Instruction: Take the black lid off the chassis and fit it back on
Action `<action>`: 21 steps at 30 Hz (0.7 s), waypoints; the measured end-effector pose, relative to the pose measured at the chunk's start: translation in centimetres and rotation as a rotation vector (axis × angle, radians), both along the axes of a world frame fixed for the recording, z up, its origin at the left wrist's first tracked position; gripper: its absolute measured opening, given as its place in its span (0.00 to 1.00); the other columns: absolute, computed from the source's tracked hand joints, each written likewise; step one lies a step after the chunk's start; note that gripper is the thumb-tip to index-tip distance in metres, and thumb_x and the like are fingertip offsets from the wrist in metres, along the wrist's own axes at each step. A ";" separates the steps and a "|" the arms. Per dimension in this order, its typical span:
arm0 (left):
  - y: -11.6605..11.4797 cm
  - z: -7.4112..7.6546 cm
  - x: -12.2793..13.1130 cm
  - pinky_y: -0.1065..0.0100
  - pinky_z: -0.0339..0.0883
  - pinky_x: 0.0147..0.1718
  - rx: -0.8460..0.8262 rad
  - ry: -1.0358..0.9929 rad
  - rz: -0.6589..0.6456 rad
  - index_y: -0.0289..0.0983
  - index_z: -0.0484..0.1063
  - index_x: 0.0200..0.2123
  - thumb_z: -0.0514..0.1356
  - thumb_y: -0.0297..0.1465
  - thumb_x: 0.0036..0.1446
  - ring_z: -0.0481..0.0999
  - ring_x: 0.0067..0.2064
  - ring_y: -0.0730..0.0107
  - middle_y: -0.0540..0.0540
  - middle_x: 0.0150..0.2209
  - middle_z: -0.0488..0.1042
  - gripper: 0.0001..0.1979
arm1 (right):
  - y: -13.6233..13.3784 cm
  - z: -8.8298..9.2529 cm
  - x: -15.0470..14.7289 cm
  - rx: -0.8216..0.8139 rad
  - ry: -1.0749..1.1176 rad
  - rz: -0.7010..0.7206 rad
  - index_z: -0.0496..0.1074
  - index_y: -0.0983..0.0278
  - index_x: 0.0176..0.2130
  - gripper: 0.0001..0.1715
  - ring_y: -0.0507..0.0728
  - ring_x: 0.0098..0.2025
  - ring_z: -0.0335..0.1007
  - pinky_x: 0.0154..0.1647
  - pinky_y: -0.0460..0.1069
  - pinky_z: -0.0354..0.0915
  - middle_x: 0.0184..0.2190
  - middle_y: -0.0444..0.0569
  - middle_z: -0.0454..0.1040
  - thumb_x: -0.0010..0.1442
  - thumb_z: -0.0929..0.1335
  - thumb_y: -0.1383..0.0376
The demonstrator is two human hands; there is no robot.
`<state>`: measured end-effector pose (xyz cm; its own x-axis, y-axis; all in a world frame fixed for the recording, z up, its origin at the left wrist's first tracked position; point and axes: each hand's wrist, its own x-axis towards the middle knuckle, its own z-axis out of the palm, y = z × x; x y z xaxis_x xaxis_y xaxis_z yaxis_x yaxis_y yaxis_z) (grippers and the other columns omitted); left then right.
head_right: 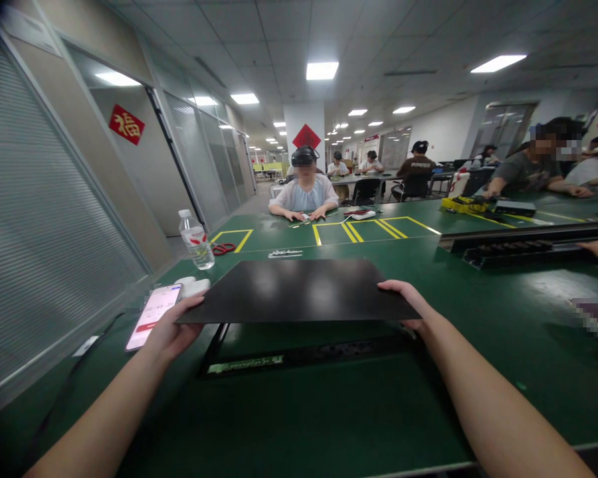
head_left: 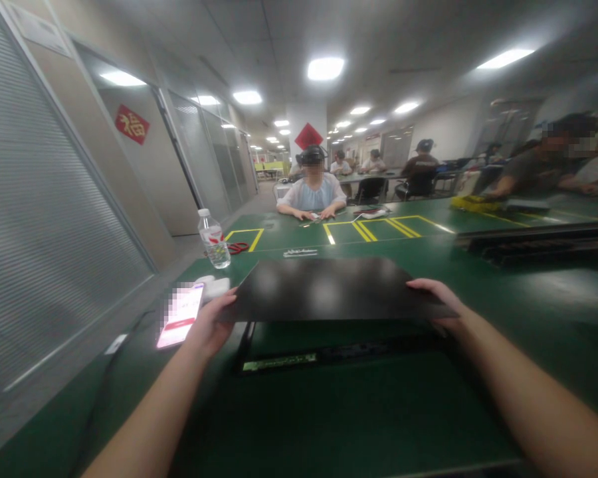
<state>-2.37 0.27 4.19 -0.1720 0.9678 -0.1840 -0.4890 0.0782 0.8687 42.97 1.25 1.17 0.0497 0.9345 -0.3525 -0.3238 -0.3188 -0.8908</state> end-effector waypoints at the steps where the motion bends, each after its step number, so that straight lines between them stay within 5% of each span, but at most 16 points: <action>1: 0.1 -0.1 -0.1 0.76 0.73 0.28 0.009 -0.006 0.005 0.30 0.80 0.36 0.60 0.18 0.46 0.79 0.27 0.72 0.44 0.30 0.82 0.13 | 0.1 -0.1 -0.1 -0.021 -0.011 0.022 0.76 0.66 0.38 0.11 0.61 0.30 0.78 0.34 0.53 0.74 0.28 0.55 0.80 0.54 0.67 0.70; 6: 0.2 -0.3 -0.5 0.76 0.70 0.25 0.059 0.013 0.004 0.31 0.80 0.42 0.61 0.20 0.41 0.78 0.29 0.70 0.44 0.33 0.83 0.21 | 0.3 -0.2 0.0 -0.020 -0.016 0.023 0.75 0.67 0.38 0.10 0.57 0.30 0.78 0.34 0.49 0.73 0.30 0.53 0.80 0.55 0.67 0.71; 15: -0.2 -0.2 -0.4 0.72 0.69 0.24 0.089 0.124 -0.026 0.35 0.79 0.38 0.62 0.25 0.37 0.76 0.26 0.69 0.48 0.29 0.80 0.20 | 0.3 -0.2 0.1 0.041 -0.210 -0.151 0.69 0.65 0.50 0.21 0.58 0.28 0.77 0.29 0.50 0.70 0.30 0.56 0.80 0.54 0.68 0.68; 21: 0.2 -0.9 -0.7 0.71 0.69 0.23 0.070 0.175 -0.021 0.33 0.77 0.42 0.64 0.26 0.34 0.76 0.26 0.67 0.47 0.28 0.79 0.24 | 0.1 0.1 -0.3 0.068 -0.372 -0.192 0.70 0.62 0.46 0.18 0.57 0.27 0.76 0.28 0.48 0.68 0.27 0.52 0.79 0.54 0.68 0.66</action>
